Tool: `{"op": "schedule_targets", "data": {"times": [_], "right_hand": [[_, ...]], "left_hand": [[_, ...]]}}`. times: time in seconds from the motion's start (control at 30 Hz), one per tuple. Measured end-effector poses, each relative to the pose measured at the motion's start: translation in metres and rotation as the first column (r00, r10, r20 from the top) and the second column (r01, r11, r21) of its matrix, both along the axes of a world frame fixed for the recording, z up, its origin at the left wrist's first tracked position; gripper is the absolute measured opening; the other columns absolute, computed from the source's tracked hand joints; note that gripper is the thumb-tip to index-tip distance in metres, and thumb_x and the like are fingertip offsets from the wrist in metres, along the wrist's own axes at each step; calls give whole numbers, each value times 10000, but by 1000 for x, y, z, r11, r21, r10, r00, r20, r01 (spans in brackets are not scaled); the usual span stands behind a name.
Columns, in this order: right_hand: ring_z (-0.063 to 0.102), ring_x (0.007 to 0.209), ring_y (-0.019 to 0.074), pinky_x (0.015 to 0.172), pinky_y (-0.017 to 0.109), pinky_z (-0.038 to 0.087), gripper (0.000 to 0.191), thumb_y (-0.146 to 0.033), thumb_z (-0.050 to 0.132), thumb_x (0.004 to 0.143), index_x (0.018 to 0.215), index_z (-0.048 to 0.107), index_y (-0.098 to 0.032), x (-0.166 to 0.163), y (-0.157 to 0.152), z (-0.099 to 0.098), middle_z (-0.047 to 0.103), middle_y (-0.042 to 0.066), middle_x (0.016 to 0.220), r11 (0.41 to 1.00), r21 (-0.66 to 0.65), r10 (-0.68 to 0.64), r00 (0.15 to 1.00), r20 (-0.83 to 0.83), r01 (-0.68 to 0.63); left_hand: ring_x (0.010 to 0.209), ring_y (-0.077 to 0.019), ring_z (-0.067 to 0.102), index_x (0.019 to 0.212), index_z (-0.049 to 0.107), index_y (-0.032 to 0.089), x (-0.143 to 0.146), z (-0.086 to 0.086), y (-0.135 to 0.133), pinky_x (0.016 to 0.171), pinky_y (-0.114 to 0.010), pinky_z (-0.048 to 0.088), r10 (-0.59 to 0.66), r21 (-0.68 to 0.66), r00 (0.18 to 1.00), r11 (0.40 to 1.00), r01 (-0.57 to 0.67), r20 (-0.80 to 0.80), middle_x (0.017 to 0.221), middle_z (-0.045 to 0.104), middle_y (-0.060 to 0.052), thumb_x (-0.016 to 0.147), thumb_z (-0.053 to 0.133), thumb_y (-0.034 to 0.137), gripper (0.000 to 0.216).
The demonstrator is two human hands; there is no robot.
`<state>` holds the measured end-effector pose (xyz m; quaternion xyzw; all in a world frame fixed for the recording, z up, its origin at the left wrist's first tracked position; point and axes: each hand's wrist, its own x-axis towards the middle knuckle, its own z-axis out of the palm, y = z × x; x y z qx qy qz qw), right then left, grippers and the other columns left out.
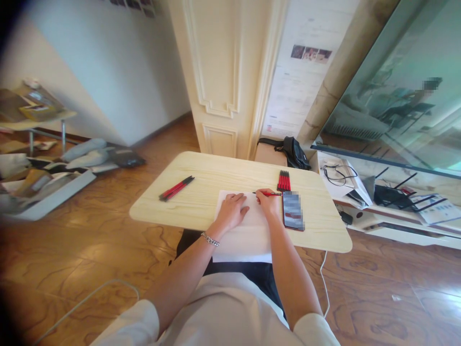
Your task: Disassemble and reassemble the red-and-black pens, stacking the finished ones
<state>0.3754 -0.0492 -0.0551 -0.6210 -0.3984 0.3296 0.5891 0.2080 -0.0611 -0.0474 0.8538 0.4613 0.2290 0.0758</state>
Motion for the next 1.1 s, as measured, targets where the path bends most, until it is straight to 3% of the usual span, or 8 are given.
{"op": "schedule_targets", "data": {"times": [0.27,0.87,1.1], "right_hand": [[568,514,143,471,234,424,204,-354,633,623,686,628,-160,-4,-3,3,636,13,566,994,2,-109,993,55,109],[564,505,147,481,233,404,185,-328,560,670,692,642,-164,-5,2,-6,647,16,573,994,-21,-100,956,276,110],[566,491,156,458,238,392,165,-305,542,658,651,629,-166,-6,2,-5,625,12,529,982,-31,-169,936,310,187]], "left_hand": [[1166,-272,411,1204,543,202,1,3,-1,951,-415,374,0,-23,1000,1000,0,4,1310,522,-81,885,494,356,358],[1166,-282,410,1194,546,205,2,4,-2,946,-419,372,-5,-24,1000,1000,5,0,1311,518,-77,884,492,358,349],[1178,-282,407,1189,553,213,2,6,-3,945,-418,376,10,-45,1000,999,-10,-4,1319,512,-79,881,500,348,340]]}}
